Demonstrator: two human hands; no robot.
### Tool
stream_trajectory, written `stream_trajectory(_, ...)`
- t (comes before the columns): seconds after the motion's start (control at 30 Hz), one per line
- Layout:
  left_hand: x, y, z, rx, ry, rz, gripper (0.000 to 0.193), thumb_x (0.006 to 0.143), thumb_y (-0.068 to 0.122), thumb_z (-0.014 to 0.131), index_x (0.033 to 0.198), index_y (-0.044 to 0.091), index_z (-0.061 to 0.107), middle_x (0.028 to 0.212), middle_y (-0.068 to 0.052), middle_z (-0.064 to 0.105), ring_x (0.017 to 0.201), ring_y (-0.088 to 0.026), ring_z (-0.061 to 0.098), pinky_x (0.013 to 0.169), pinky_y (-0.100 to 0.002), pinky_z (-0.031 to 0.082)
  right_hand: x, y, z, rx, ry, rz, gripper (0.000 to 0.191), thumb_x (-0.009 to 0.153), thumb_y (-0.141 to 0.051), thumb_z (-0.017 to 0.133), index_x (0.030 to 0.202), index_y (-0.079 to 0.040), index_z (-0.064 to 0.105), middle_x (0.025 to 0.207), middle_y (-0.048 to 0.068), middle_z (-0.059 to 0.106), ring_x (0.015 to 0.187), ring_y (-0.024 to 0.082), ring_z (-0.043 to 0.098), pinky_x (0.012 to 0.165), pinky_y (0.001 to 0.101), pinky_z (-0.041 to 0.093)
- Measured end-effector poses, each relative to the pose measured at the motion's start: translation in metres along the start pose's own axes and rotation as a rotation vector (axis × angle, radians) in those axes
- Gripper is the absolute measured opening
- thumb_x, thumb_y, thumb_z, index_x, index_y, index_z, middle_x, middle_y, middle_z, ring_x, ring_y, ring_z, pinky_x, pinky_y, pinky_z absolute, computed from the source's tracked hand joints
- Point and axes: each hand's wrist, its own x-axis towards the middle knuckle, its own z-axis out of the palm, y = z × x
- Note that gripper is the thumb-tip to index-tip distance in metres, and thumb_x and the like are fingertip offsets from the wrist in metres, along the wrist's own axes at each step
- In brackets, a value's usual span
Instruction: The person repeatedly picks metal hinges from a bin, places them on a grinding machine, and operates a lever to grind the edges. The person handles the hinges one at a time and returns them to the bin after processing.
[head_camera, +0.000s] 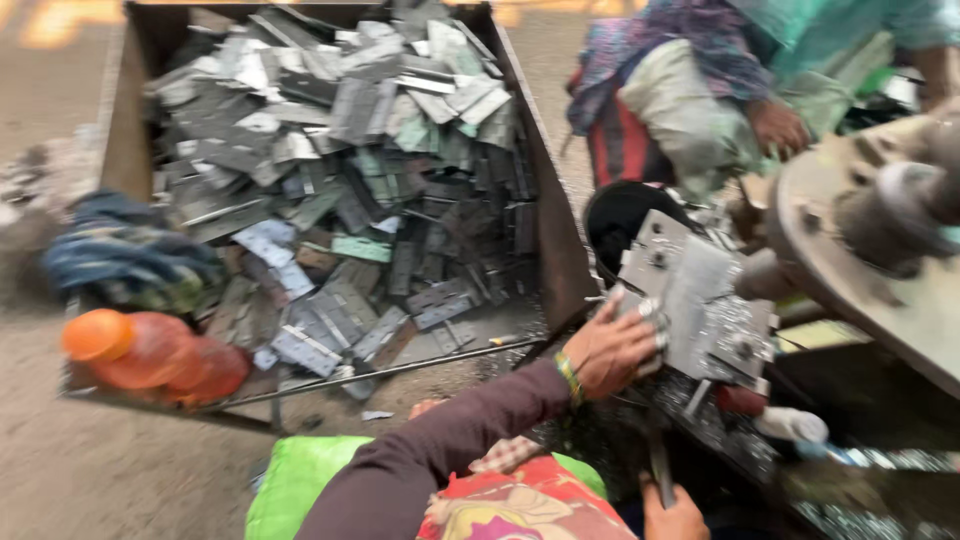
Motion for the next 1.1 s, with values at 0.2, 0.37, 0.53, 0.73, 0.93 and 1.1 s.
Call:
stream_trajectory(0.2,-0.134,-0.055,-0.028,0.356,0.085,-0.114,0.042,0.099,0.015,0.064,0.139,0.024,0.06,0.147,0.001,0.066,0.142,-0.011,0.053,0.129,-0.043,0.031,0.031,0.013,0.033,0.086,-0.012,0.019,0.044,0.082,-0.056,0.076,0.086,-0.012,0.078,0.073,0.02,0.071,0.074,0.039,0.071,0.075,0.0468,0.055)
stream_trajectory(0.37,-0.178,-0.12,-0.053,0.428,0.074,-0.679,0.061,0.079,0.021,0.071,0.136,0.007,0.056,0.131,-0.011,0.059,0.126,-0.029,0.051,0.104,-0.053,0.038,0.034,0.009,0.037,0.124,-0.039,0.024,0.044,0.082,-0.053,0.078,0.083,-0.009,0.076,0.067,0.018,0.069,0.067,0.035,0.07,0.072,0.0438,0.055)
stream_trajectory(0.53,-0.179,-0.142,-0.037,0.595,-0.034,-0.813,0.065,0.084,0.009,0.068,0.147,0.014,0.054,0.129,-0.004,0.058,0.119,-0.028,0.054,0.097,-0.042,0.045,0.029,0.017,0.036,0.152,-0.077,0.015,0.045,0.082,-0.051,0.08,0.08,-0.006,0.075,0.06,0.017,0.067,0.06,0.031,0.07,0.069,0.0408,0.056)
stream_trajectory(0.73,-0.172,-0.157,-0.033,0.532,-0.073,-1.052,0.045,0.086,0.014,0.069,0.13,0.018,0.063,0.11,-0.007,0.062,0.105,-0.028,0.061,0.087,-0.05,0.045,0.012,0.017,0.02,0.052,-0.133,0.084,0.044,0.083,-0.054,0.077,0.085,-0.011,0.078,0.062,0.014,0.07,0.064,0.029,0.074,0.075,0.0393,0.056)
stream_trajectory(0.93,-0.154,-0.128,-0.097,0.044,0.106,-1.0,0.022,0.074,0.019,0.078,0.096,0.018,0.076,0.093,-0.008,0.069,0.092,-0.031,0.068,0.082,-0.047,0.052,-0.018,-0.019,-0.009,0.002,-0.097,0.112,0.048,0.082,-0.064,0.069,0.096,-0.02,0.077,0.078,0.014,0.075,0.083,0.037,0.075,0.081,0.0454,0.057)
stream_trajectory(1.1,-0.078,-0.068,-0.153,-0.328,0.119,-0.614,0.024,0.076,0.023,0.082,0.095,0.013,0.074,0.088,-0.006,0.069,0.087,-0.028,0.07,0.075,-0.041,0.055,-0.033,-0.04,-0.033,0.011,-0.155,0.159,0.05,0.083,-0.067,0.065,0.098,-0.02,0.075,0.085,0.018,0.077,0.093,0.043,0.073,0.082,0.0492,0.056)
